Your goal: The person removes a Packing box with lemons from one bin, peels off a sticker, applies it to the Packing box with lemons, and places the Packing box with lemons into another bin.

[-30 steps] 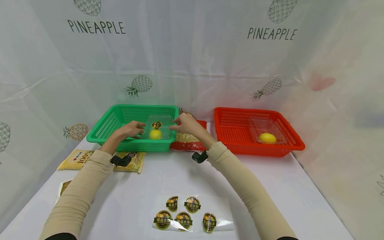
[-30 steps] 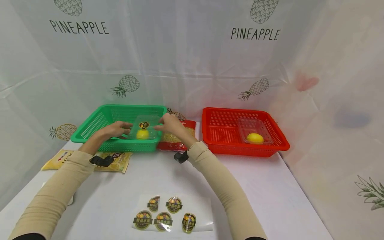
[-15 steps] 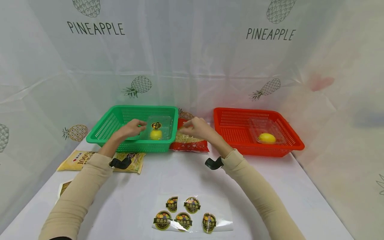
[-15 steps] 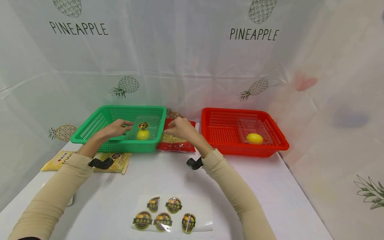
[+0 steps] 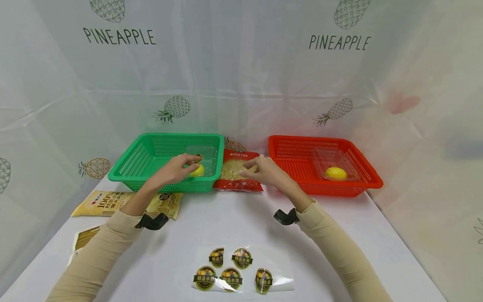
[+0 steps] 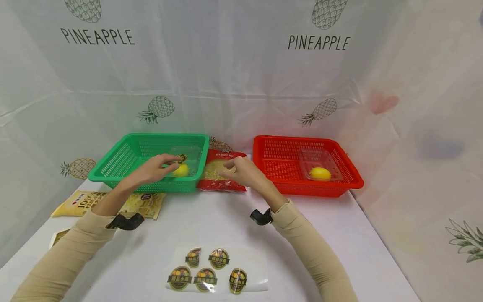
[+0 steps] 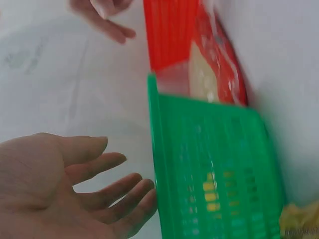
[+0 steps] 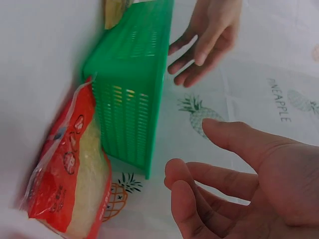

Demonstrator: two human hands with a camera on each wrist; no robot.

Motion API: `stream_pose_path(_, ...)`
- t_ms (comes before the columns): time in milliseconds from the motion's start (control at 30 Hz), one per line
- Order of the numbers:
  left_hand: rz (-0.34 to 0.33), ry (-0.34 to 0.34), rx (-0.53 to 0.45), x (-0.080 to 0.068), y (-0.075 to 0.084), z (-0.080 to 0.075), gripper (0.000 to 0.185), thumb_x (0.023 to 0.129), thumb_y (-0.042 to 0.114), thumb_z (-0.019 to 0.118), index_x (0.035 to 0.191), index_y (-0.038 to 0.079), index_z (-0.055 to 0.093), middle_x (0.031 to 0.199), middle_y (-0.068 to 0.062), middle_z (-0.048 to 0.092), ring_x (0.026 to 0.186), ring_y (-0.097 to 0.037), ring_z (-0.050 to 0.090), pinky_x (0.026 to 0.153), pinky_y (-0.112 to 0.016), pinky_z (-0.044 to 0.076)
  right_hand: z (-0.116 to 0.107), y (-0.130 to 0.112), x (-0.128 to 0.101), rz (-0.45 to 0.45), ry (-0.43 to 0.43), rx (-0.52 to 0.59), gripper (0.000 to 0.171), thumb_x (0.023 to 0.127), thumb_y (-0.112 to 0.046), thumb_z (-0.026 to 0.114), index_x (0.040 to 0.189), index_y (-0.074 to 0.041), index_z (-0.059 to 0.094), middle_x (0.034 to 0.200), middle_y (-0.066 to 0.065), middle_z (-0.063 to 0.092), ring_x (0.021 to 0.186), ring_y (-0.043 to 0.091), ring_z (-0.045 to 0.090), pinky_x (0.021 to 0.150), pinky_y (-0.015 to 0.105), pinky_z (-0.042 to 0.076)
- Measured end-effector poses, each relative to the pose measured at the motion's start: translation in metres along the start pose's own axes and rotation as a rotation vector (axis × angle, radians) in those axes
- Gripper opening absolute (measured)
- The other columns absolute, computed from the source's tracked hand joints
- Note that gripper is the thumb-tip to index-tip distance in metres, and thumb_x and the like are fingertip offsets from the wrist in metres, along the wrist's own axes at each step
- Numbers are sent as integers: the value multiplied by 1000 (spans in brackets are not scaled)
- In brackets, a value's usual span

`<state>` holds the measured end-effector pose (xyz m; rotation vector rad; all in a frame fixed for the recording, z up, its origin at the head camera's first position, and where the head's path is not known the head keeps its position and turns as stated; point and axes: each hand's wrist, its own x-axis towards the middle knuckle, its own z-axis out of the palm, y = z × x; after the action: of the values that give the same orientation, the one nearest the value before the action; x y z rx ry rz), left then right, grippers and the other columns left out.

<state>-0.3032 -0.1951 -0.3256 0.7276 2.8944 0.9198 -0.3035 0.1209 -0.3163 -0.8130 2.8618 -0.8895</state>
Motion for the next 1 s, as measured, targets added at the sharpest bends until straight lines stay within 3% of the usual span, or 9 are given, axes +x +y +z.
stream_pose_path(167,76,33,-62,-10,15,16,40,102,22,53,139,4,54,142,-20,50,123,-36,55,100,-53,49,-1,9,-13,-27,-6,-40,44,90,-37,71,123,-7,69,116,10,72,94,21,70,74,29,57)
stream_pose_path(400,196,58,-111,-21,40,40,37,100,23,58,131,4,60,135,-17,57,117,-34,60,93,-47,54,-2,18,-35,-31,-4,-81,42,88,-34,73,120,-6,71,100,7,75,72,15,64,62,24,50)
stream_pose_path(567,245,46,-117,-26,53,57,36,99,26,60,131,9,62,132,-12,60,114,-26,61,91,-41,55,-1,23,-51,2,-10,-73,43,88,-34,73,121,-7,70,96,5,74,71,11,64,63,23,53)
stream_pose_path(767,268,21,-104,-29,63,76,37,98,30,60,130,11,62,131,-8,60,113,-23,62,91,-43,55,3,31,-65,21,-23,-55,43,88,-34,74,122,-8,69,85,2,73,69,12,63,60,24,53)
stream_pose_path(933,267,-22,-91,-32,68,86,37,98,32,59,130,13,62,129,-6,62,116,-25,60,90,-42,56,2,36,-75,42,-21,-93,44,87,-36,74,122,-10,69,65,-1,57,58,11,48,53,23,42)
stream_pose_path(1000,256,-50,-97,-34,71,90,36,98,31,60,130,14,62,128,-7,62,115,-26,60,91,-41,56,0,38,-80,44,-11,-106,45,86,-36,75,122,-10,70,68,2,58,60,11,46,53,22,41)
